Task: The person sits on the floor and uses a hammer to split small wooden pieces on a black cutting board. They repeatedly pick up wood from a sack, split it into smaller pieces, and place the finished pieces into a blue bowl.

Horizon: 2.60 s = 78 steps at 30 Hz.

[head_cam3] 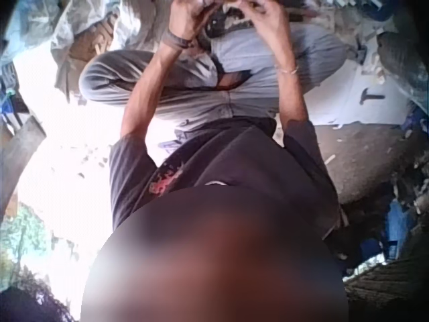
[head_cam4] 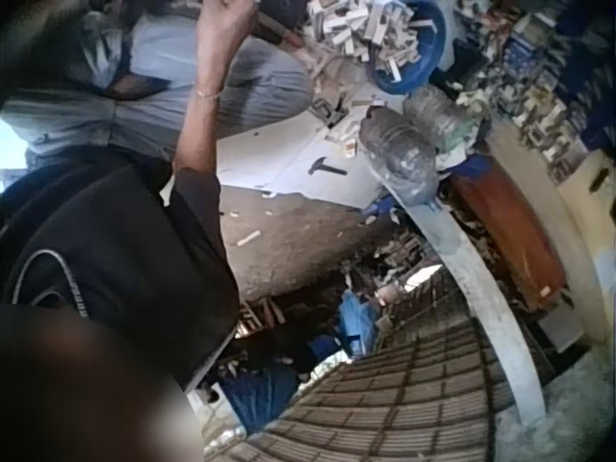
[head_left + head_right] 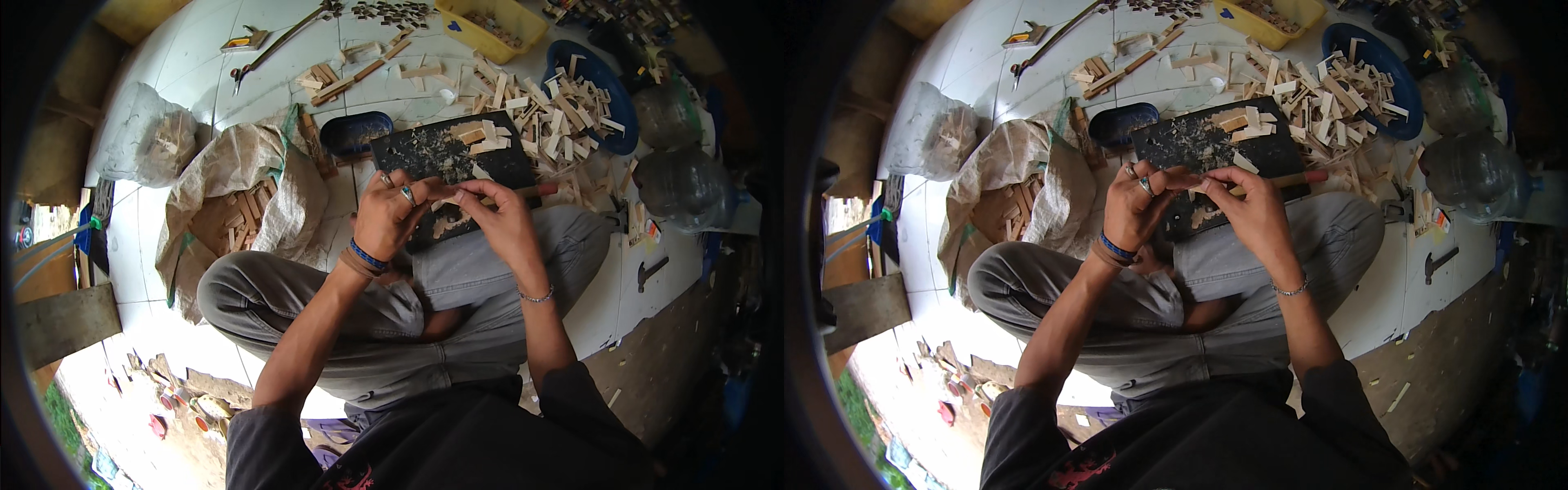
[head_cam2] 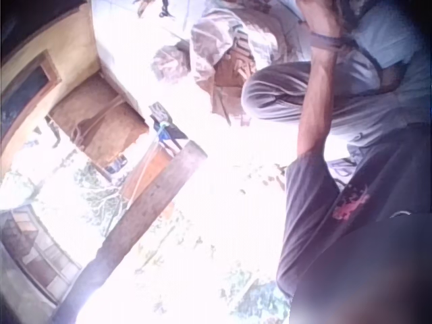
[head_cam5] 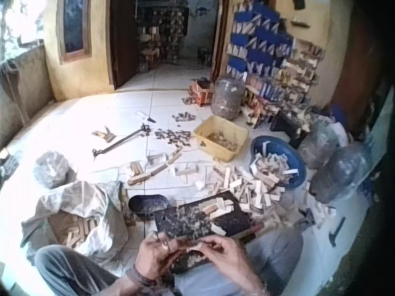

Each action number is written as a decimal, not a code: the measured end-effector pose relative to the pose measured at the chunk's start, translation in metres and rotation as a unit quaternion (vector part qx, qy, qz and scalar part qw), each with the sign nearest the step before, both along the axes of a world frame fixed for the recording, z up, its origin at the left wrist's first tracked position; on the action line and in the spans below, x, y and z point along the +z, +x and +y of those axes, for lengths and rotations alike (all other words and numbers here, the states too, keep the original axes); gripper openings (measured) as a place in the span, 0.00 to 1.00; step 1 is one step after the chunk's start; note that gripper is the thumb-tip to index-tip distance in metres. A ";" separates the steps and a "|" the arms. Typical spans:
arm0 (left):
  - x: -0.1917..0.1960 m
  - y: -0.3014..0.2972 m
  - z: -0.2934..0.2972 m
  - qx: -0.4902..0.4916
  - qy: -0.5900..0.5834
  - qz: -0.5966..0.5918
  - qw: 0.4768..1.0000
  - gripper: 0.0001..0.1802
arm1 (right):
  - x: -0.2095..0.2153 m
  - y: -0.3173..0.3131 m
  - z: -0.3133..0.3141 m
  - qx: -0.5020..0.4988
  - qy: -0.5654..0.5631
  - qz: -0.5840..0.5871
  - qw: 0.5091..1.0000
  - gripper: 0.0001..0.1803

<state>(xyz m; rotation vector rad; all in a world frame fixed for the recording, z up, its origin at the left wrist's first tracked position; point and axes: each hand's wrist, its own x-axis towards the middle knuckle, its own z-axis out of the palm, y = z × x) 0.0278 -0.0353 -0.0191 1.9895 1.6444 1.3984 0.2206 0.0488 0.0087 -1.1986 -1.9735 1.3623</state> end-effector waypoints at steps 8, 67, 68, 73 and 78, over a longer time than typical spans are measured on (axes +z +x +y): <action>0.000 -0.002 0.000 -0.011 0.033 0.010 0.999 0.13 | -0.003 0.045 0.035 0.013 0.228 -0.147 0.962 0.12; -0.006 0.013 -0.005 0.083 -0.008 -0.071 0.994 0.18 | 0.067 0.094 -0.021 0.176 0.284 -0.220 0.917 0.30; -0.006 0.013 -0.005 0.083 -0.008 -0.075 0.994 0.18 | 0.066 0.092 -0.021 0.172 0.288 -0.196 0.921 0.30; -0.009 0.011 -0.004 0.068 -0.014 -0.052 0.996 0.18 | 0.053 0.068 -0.022 0.013 0.178 -0.120 0.977 0.24; -0.013 0.008 -0.001 0.052 -0.011 -0.082 0.995 0.18 | 0.028 0.022 -0.002 -0.019 0.009 -0.089 0.996 0.18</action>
